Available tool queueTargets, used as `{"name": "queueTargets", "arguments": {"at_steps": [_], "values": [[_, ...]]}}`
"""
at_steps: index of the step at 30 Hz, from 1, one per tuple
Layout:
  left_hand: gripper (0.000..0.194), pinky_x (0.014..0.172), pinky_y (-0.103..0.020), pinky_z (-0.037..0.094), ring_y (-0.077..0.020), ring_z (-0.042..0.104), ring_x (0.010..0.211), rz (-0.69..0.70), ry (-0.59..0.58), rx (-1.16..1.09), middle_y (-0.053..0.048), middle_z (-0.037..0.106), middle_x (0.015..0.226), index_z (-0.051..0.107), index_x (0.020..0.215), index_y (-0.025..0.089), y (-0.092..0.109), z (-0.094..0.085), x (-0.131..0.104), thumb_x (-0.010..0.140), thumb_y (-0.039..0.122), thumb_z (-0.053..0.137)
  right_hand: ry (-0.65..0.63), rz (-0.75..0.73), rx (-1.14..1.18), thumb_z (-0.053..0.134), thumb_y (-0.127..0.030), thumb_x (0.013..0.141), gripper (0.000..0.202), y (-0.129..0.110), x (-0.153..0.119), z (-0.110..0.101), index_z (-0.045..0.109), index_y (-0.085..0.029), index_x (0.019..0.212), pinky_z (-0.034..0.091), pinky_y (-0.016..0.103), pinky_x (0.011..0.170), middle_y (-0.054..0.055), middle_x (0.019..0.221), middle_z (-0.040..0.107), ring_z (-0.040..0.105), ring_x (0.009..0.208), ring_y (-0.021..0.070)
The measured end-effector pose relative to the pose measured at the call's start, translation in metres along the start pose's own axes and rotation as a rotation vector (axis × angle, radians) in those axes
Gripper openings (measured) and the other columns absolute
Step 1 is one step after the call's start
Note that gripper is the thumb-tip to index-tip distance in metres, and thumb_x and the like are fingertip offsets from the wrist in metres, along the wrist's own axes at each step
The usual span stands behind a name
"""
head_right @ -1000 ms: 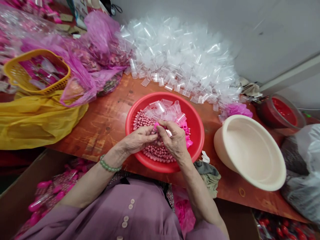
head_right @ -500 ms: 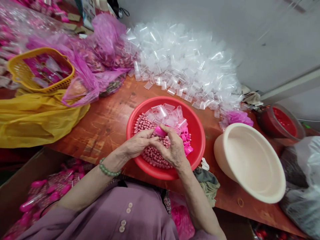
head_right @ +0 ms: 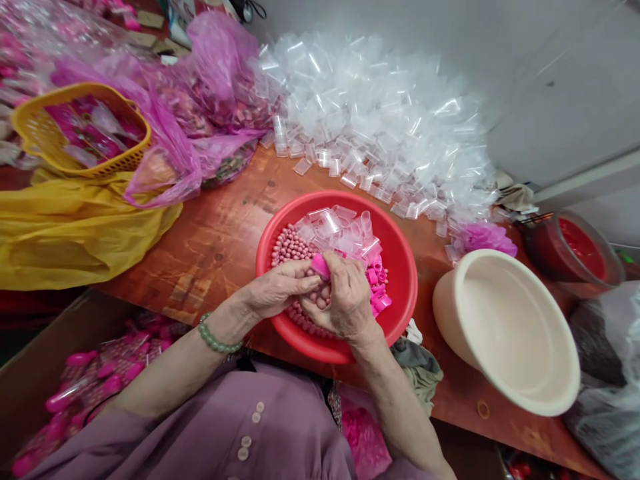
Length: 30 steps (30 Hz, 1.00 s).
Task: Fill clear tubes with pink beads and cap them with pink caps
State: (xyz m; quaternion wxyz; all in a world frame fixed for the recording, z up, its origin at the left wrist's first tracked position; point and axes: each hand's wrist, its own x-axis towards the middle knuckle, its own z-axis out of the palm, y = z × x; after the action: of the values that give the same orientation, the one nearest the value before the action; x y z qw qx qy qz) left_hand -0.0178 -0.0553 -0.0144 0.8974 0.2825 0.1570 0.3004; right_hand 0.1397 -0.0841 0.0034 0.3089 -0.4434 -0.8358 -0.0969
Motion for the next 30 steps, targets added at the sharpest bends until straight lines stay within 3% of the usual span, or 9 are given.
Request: {"name": "queueTargets", "arguments": {"at_steps": [9,14,17,21,25,28,30], "values": [[0.041,0.064,-0.022,0.046,-0.0112,0.064,0.066,-0.015,-0.018,0.019,-0.005,0.069,0.074,0.068,0.084,0.011,-0.002,0.000,-0.001,0.068,0.044,0.086,-0.013,0.003,0.009,0.066,-0.045,0.081,0.068,0.002,-0.003,-0.003,0.043,-0.019,0.139,0.055,0.045,0.078,0.013,0.104,0.071,0.069,0.089,0.0296],[0.061,0.063,-0.028,0.051,-0.0164,0.065,0.059,-0.081,-0.021,0.007,-0.008,0.068,0.062,0.070,0.078,0.011,0.004,0.002,0.004,0.081,0.071,0.060,-0.036,0.010,0.082,0.070,-0.046,0.080,0.070,0.005,-0.005,-0.004,0.044,-0.017,0.139,0.058,0.047,0.082,0.017,0.115,0.068,0.068,0.102,0.0315],[0.070,0.061,-0.026,0.050,-0.0153,0.064,0.058,-0.120,0.039,-0.038,-0.008,0.069,0.062,0.072,0.079,0.012,0.009,0.004,0.007,0.087,0.075,0.044,-0.030,0.054,0.098,0.071,-0.044,0.080,0.072,0.008,-0.007,-0.005,0.042,-0.019,0.141,0.058,0.047,0.085,0.016,0.120,0.066,0.067,0.107,0.0318],[0.070,0.062,-0.021,0.048,-0.0119,0.064,0.061,-0.089,0.197,-0.086,-0.008,0.073,0.072,0.073,0.082,0.011,0.010,0.005,0.010,0.089,0.074,0.043,0.148,0.276,0.016,0.073,-0.048,0.079,0.081,0.010,-0.012,-0.004,0.037,-0.023,0.146,0.057,0.052,0.088,0.016,0.125,0.062,0.065,0.108,0.0330],[0.070,0.067,-0.024,0.049,-0.0131,0.064,0.064,-0.075,0.232,-0.057,-0.007,0.072,0.071,0.074,0.089,0.011,0.009,0.005,0.011,0.091,0.073,0.041,0.051,0.100,0.054,0.071,-0.044,0.080,0.079,0.010,-0.015,0.001,0.036,-0.025,0.148,0.057,0.049,0.085,0.013,0.121,0.065,0.066,0.103,0.0313],[0.066,0.066,-0.024,0.048,-0.0133,0.063,0.063,-0.073,0.215,-0.036,-0.006,0.071,0.069,0.074,0.091,0.012,0.008,0.006,0.012,0.090,0.071,0.045,0.064,0.139,0.010,0.071,-0.043,0.079,0.082,0.011,-0.013,0.002,0.033,-0.023,0.149,0.054,0.051,0.090,0.015,0.123,0.065,0.065,0.107,0.0335],[0.064,0.063,-0.024,0.047,-0.0138,0.062,0.060,-0.071,0.194,-0.036,-0.006,0.070,0.065,0.074,0.090,0.013,0.008,0.006,0.013,0.089,0.071,0.047,-0.001,0.088,0.013,0.070,-0.043,0.079,0.080,0.011,-0.011,0.002,0.035,-0.022,0.148,0.053,0.052,0.091,0.016,0.123,0.066,0.065,0.108,0.0343]]}}
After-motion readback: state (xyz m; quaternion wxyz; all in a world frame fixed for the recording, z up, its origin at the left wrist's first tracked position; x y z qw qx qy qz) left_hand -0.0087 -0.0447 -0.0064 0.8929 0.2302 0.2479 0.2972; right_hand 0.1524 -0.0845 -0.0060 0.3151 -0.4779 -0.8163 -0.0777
